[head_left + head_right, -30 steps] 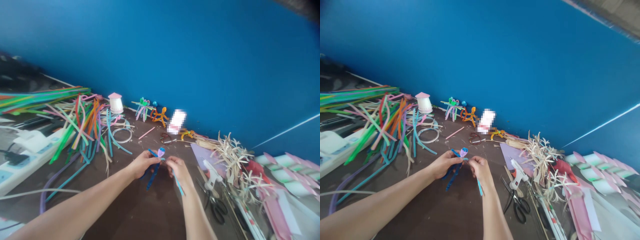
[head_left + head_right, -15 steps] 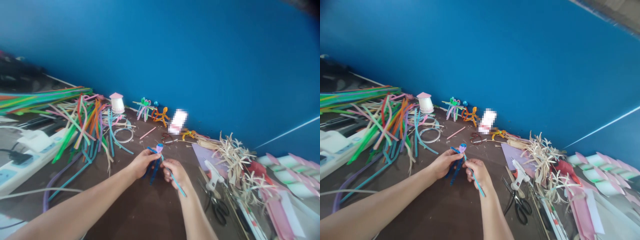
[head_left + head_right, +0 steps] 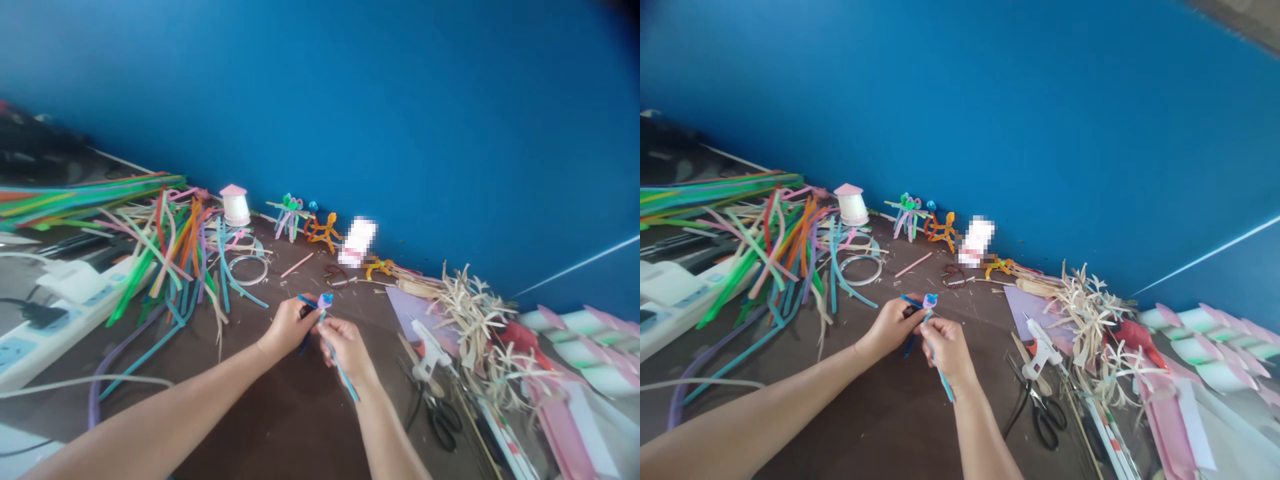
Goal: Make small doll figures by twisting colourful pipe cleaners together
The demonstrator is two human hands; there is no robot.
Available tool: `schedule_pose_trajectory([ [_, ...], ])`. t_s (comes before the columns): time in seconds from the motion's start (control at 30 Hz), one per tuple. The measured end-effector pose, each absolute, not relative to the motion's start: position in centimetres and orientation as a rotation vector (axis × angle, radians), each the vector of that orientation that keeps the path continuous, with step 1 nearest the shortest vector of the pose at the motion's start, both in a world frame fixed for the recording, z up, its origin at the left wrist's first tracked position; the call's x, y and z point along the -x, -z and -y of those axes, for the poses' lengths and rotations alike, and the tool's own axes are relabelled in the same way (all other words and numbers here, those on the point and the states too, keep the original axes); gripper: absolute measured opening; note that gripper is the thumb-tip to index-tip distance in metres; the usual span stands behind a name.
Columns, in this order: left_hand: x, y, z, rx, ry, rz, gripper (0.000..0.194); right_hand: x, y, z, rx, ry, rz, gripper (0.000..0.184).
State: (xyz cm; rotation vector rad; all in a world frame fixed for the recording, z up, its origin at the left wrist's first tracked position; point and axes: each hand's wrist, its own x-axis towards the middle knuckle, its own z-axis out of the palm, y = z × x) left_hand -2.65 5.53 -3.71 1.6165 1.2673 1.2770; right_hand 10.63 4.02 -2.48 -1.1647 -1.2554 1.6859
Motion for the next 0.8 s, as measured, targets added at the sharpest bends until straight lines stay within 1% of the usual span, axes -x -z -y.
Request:
schedule_pose_trajectory([
  [0.2,2.4,2.9,-5.2,-1.644,-1.170,-1.097,0.017,-12.3,1.3,-4.4,1.057,-1.808,1.132,0.027],
  [0.33,2.6,2.2,-5.0,-1.457,-1.029,-0.948,0.014,-13.6,0.5,-4.8,1.003,-1.913,1.028,0.024],
  [0.5,2.9,1.8,-5.1,-1.247,-0.902,-0.838,0.022,-14.7,0.1,-5.2,0.963,-2.074,1.007,0.024],
  [0.6,2.9,2.1,-5.2,-1.151,-0.883,-0.847,0.024,-15.0,0.0,-5.3,0.880,-2.132,0.968,0.027],
  [0.7,2.9,2.6,-5.4,-1.068,-0.896,-0.827,0.025,-15.1,-0.1,-5.5,0.822,-2.184,0.946,0.035],
  [0.8,2.9,2.8,-5.5,-0.995,-0.915,-0.821,0.026,-14.9,0.0,-5.5,0.840,-2.149,0.959,0.039],
])
